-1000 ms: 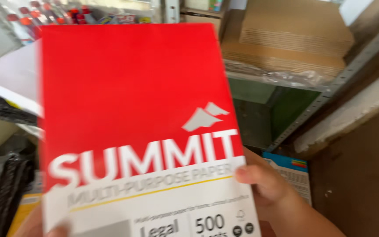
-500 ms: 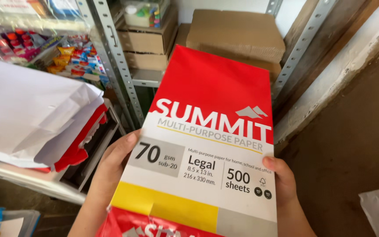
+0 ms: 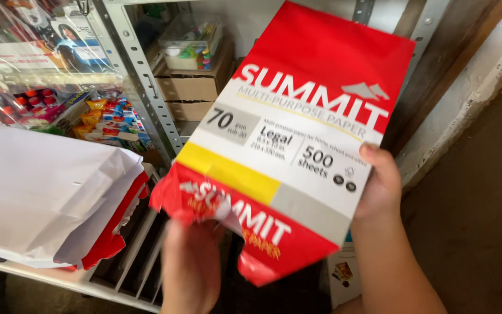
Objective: The person organizes stationery items on a metal shelving unit. They place reams of paper, a photo paper box, a yellow notepad, a tube of glue, a roll of tape, and a blue stapler onto the shelves.
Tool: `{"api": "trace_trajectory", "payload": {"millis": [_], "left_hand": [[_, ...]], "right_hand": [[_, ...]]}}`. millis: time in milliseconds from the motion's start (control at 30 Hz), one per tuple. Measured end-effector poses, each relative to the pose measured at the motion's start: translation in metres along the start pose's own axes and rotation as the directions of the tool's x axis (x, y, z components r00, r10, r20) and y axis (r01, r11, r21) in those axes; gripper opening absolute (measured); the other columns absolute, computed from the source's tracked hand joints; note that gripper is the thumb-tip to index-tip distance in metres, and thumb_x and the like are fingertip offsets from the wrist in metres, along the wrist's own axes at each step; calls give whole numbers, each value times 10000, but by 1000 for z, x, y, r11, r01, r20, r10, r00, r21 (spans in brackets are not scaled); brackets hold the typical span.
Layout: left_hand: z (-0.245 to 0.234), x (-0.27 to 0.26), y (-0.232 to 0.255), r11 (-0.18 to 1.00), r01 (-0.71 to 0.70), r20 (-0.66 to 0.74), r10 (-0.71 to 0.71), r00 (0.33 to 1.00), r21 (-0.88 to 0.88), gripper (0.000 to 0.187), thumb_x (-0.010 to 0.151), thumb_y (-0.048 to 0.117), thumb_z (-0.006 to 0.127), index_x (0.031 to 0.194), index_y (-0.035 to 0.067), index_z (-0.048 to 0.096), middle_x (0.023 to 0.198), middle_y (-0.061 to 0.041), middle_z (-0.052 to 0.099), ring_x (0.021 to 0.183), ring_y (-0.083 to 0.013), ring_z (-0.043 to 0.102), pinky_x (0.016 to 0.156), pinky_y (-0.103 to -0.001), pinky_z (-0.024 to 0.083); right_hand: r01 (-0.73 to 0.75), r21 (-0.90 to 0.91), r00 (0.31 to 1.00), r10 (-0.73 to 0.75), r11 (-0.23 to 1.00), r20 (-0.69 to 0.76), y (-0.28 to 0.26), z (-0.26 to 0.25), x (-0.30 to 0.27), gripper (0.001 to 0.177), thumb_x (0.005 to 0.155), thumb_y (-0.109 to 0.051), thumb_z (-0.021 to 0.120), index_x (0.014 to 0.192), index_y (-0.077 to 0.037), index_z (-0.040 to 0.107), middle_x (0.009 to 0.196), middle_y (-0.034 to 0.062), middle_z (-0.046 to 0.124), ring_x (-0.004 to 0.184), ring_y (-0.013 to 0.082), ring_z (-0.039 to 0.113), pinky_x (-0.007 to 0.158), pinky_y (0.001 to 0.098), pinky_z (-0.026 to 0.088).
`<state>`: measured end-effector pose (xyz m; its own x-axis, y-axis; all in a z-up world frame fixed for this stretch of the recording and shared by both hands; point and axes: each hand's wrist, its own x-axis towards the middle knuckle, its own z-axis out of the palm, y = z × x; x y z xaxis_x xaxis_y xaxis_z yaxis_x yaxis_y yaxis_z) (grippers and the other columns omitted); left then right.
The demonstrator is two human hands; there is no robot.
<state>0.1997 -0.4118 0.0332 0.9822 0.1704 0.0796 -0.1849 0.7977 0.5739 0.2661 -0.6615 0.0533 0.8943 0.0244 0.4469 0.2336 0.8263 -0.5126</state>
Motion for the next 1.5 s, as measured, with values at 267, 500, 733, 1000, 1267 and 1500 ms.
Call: {"api": "trace_trajectory", "payload": {"millis": [267,500,733,1000,1267,1500], "left_hand": [[59,32,12,969,238,-159,-225,961,67,493,939,353,510,1379,146,590,1215,-95,723,1011,-268,692,766,-478,561],[43,38,-23,995,-31,150,45,988,-92,542,957,377,592,1386,47,568,1285,-168,691,1104,-291,681,819,-478,597],[90,68,-36,911,-308,207,257,944,274,676,695,73,865,1287,38,543,1223,-165,729,1082,-211,713,985,-346,591],[105,147,-51,757,-339,275,216,937,559,622,680,183,861,1218,85,565,1140,-91,766,993,-160,737,893,-271,607],[119,249,-73,731,-375,269,265,926,570,335,672,69,729,1005,36,701,755,-42,662,767,-100,640,697,-333,570],[107,271,-93,767,-375,358,203,911,520,668,745,111,830,1335,-85,588,1205,-294,693,1214,-368,665,963,-456,583]], "right_hand": [[242,-224,963,-261,944,-62,36,9,44,534,831,-181,688,1343,-49,615,1287,146,698,1210,322,662,1029,448,538],[241,-166,959,-261,956,-110,51,2,71,538,808,-208,722,1314,-48,634,1258,129,713,1179,317,677,1011,463,544],[315,-48,945,-318,948,-69,52,-2,102,545,848,-204,692,1353,-22,598,1324,170,682,1245,341,644,1104,475,506],[302,-102,904,-318,948,-285,39,-20,140,713,731,-265,743,1405,-83,598,1335,161,698,1208,348,674,939,520,577],[368,16,825,-319,930,-467,59,-45,197,520,753,-130,879,1209,-26,651,1154,214,724,1072,365,707,961,581,619],[345,-1,802,-295,939,-519,55,-68,210,482,741,-123,871,1173,-44,671,1128,202,738,1042,348,725,927,565,648]]}}
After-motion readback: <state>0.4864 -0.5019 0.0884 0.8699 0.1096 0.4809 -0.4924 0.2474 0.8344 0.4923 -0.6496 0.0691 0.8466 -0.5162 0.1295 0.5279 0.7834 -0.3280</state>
